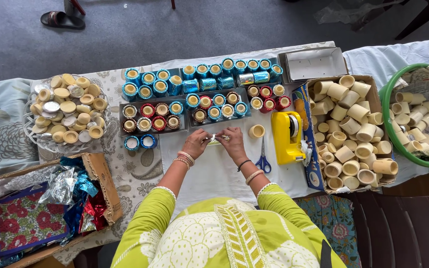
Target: Wrapping small decorative clay cones with colored foil paper.
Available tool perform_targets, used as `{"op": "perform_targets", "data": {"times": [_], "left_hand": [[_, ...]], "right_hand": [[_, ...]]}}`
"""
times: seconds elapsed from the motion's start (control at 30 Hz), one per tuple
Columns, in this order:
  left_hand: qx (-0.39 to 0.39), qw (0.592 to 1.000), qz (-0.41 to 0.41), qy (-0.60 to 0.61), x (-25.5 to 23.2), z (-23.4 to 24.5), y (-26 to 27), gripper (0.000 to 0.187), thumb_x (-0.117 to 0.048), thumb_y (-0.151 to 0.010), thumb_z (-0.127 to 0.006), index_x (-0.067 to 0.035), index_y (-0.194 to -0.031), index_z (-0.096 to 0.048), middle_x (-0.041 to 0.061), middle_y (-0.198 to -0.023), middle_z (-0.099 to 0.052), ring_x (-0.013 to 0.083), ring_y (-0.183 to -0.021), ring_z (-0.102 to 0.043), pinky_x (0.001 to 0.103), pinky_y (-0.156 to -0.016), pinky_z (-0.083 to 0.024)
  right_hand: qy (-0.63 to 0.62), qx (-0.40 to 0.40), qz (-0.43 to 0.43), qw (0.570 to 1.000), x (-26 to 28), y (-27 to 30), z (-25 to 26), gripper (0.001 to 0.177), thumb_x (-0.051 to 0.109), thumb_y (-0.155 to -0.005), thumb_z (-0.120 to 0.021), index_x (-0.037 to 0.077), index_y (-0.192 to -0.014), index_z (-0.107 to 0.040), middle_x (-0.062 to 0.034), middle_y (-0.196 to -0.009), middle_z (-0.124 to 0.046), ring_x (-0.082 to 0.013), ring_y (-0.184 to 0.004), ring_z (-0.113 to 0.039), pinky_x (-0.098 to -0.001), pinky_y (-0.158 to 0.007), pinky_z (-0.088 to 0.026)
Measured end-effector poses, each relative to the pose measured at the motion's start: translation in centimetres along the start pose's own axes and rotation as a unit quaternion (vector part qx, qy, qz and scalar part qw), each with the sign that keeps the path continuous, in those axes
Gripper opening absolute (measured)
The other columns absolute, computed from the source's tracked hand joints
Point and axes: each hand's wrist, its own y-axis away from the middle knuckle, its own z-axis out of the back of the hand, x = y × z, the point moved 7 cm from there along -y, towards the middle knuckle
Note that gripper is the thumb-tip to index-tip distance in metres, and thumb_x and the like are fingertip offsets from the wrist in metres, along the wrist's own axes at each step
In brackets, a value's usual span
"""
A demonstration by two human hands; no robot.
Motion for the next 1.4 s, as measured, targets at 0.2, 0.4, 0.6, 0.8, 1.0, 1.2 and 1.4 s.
{"op": "perform_targets", "data": {"times": [0.2,0.4,0.6,0.8,1.0,1.2,1.4], "left_hand": [[-0.017,1.0,-0.003,0.005,0.9,-0.6,-0.1,0.01,-0.01,-0.087,-0.076,-0.01,-0.097,-0.075,0.006,-0.094,-0.067,0.0283,-0.089,-0.068,0.04,-0.076,-0.055],[-0.018,1.0,-0.013,-0.003,1.4,-1.1,-0.1,0.009,-0.011,-0.086,-0.076,-0.01,-0.095,-0.075,0.006,-0.094,-0.067,0.0285,-0.09,-0.068,0.04,-0.077,-0.055],[-0.009,1.0,0.004,-0.003,1.0,-0.6,-0.1,0.008,-0.011,-0.086,-0.076,-0.01,-0.094,-0.075,0.008,-0.093,-0.067,0.0289,-0.089,-0.067,0.04,-0.077,-0.054],[-0.007,1.0,0.001,0.003,1.7,-1.2,-0.2,0.008,-0.009,-0.086,-0.075,-0.01,-0.093,-0.075,0.008,-0.093,-0.067,0.0297,-0.086,-0.068,0.04,-0.075,-0.055],[-0.011,1.0,0.005,0.011,1.7,-1.2,-0.3,0.008,-0.009,-0.086,-0.075,-0.011,-0.094,-0.076,0.008,-0.094,-0.069,0.0292,-0.084,-0.07,0.039,-0.074,-0.056],[-0.012,1.0,0.012,0.008,1.8,-1.2,-0.3,0.009,-0.01,-0.086,-0.076,-0.012,-0.094,-0.077,0.007,-0.094,-0.069,0.0284,-0.084,-0.07,0.039,-0.073,-0.056],[-0.01,1.0,0.013,0.002,2.1,-1.2,-0.2,0.007,-0.011,-0.086,-0.076,-0.011,-0.093,-0.076,0.007,-0.092,-0.068,0.0269,-0.083,-0.07,0.039,-0.073,-0.055]], "right_hand": [[0.009,0.016,-0.031,0.999,-0.9,0.0,-0.7,0.012,0.02,-0.079,-0.084,0.016,-0.089,-0.079,-0.002,-0.093,-0.067,-0.0295,-0.099,-0.056,-0.0418,-0.089,-0.045],[-0.054,-0.03,-0.071,0.996,-3.9,1.7,-0.5,0.011,0.012,-0.091,-0.069,0.013,-0.1,-0.075,-0.0046,-0.098,-0.065,-0.0256,-0.099,-0.058,-0.0391,-0.091,-0.046],[-0.124,-0.192,-0.106,0.968,-5.6,6.6,8.5,0.011,0.009,-0.104,-0.058,0.006,-0.112,-0.066,-0.0077,-0.107,-0.061,-0.0192,-0.099,-0.059,-0.0316,-0.086,-0.049],[0.007,-0.372,-0.18,0.911,-9.7,14.5,19.5,0.01,0.012,-0.108,-0.057,0.004,-0.112,-0.063,-0.0075,-0.104,-0.06,-0.0185,-0.088,-0.058,-0.0316,-0.079,-0.049],[0.1,-0.311,-0.2,0.924,-11.7,16.0,23.7,0.013,0.013,-0.107,-0.059,0.006,-0.114,-0.068,-0.0104,-0.101,-0.06,-0.0252,-0.09,-0.06,-0.0376,-0.081,-0.051],[0.175,-0.178,-0.264,0.932,-11.6,13.6,22.5,0.021,0.028,-0.096,-0.07,0.012,-0.11,-0.072,-0.0096,-0.097,-0.064,-0.0286,-0.091,-0.063,-0.0422,-0.082,-0.052],[0.29,-0.158,-0.209,0.921,-11.8,11.5,22.0,0.022,0.03,-0.088,-0.081,0.011,-0.1,-0.077,-0.0125,-0.103,-0.062,-0.0343,-0.096,-0.063,-0.0464,-0.078,-0.052]]}}
